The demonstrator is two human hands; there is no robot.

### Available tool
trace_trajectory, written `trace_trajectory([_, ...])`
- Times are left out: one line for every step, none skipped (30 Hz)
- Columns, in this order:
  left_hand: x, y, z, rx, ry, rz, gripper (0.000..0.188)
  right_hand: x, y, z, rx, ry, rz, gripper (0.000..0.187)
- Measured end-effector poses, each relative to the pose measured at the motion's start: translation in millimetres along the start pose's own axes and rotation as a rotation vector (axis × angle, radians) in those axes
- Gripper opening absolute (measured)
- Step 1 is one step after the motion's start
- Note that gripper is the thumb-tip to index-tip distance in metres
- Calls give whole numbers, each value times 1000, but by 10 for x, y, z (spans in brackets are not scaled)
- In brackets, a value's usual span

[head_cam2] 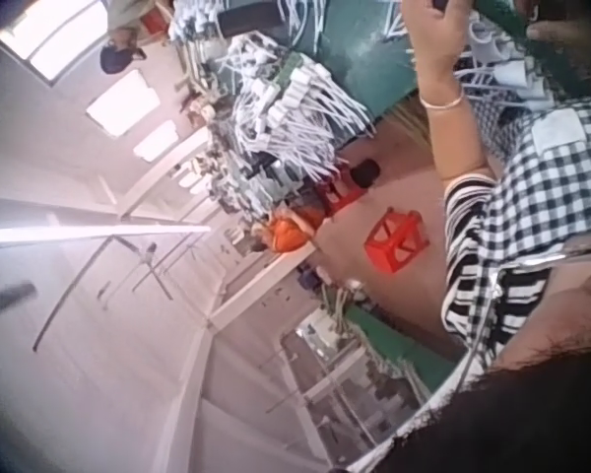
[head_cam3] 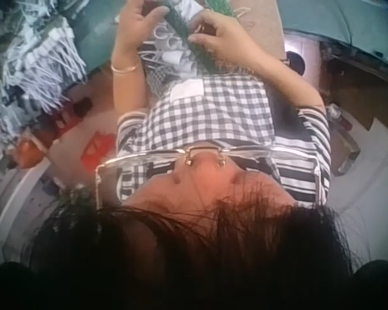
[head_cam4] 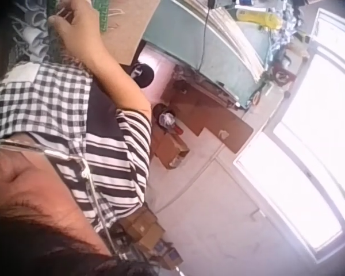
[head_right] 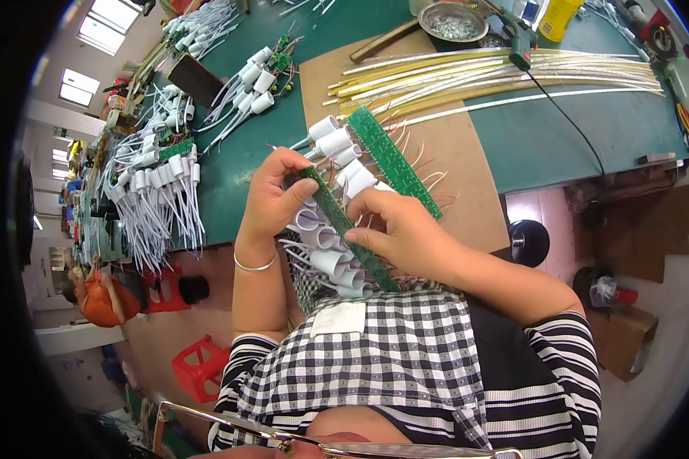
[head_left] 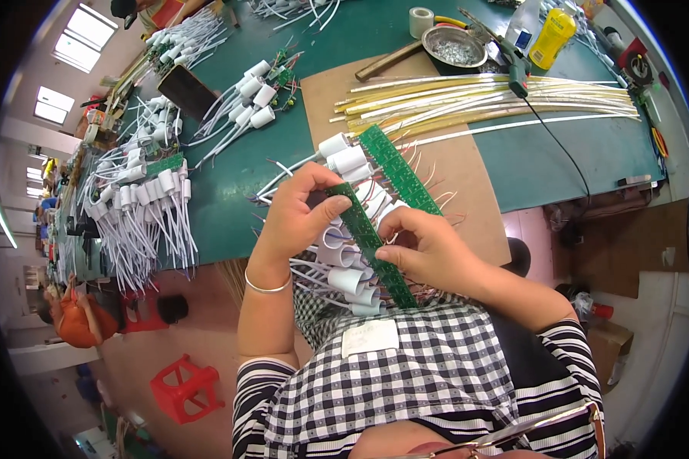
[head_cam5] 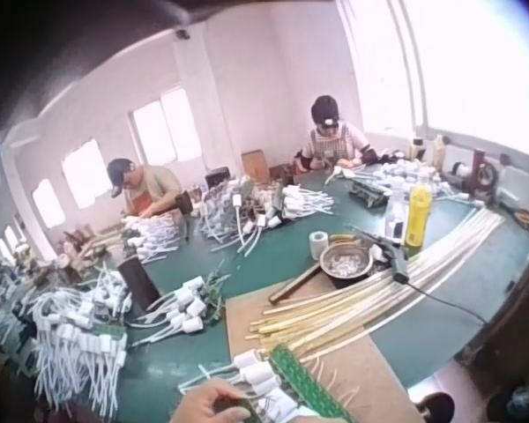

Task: The person assembles LED light components by hand, inserting wires and light sockets into circuit boards.

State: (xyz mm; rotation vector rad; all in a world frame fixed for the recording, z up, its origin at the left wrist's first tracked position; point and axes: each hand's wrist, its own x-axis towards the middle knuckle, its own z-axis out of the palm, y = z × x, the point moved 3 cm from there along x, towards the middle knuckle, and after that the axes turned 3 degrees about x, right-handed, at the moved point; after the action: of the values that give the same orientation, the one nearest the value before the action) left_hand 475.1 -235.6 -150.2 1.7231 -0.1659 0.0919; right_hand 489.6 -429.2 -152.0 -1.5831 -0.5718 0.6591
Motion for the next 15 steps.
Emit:
trace_trajectory([1, 12, -3, 5, 1, 11, 22, 5, 9, 10, 57, -37, 72, 15])
trace_trajectory([-8, 22, -5, 31, 0, 22, 22, 11, 2, 5, 51, -36, 60, 15])
trace_trajectory([-17, 34, -7, 58, -1, 33, 22, 12, 8, -5, 86, -32, 67, 12])
trace_trajectory([-22, 32, -7, 42, -8, 24, 22, 6, 15, -17, 121, -25, 76, 10])
trace_trajectory([-24, 27, -7, 44, -9, 34, 22, -6, 7, -33, 115, -21, 67, 10])
trace_trajectory([-24, 8, -5, 33, -16, 25, 22, -26, 23, -45, 187, -26, 138, 8])
trace_trajectory([-36, -11, -6, 22, -20, 14, 23, -55, 41, -43, 260, -34, 210, 6])
trace_trajectory([-43, -36, -11, 32, -12, 7, 23, -74, 53, -48, 267, -5, 175, 5])
trace_trajectory([-34, -31, -18, 34, -13, 13, 23, -84, 65, -55, 265, -3, 170, 5])
trace_trajectory([-38, -14, -19, 22, -8, 15, 22, -104, 52, -86, 338, 67, 83, 5])
trace_trajectory([-35, -6, -25, 10, -4, 16, 22, -120, 49, -135, 410, 138, -4, 5])
trace_trajectory([-39, -34, -69, 66, -26, 16, 21, -121, 92, -251, 579, 141, -13, 6])
trace_trajectory([-41, -64, -74, 66, -27, 14, 21, -107, 104, -345, 580, 141, -11, 6])
trace_trajectory([-45, -92, -86, 14, -7, 0, 21, -86, 98, -428, 565, 127, -37, 8])
trace_trajectory([-53, -107, -98, -38, 14, -13, 21, -72, 91, -458, 551, 112, -62, 12])
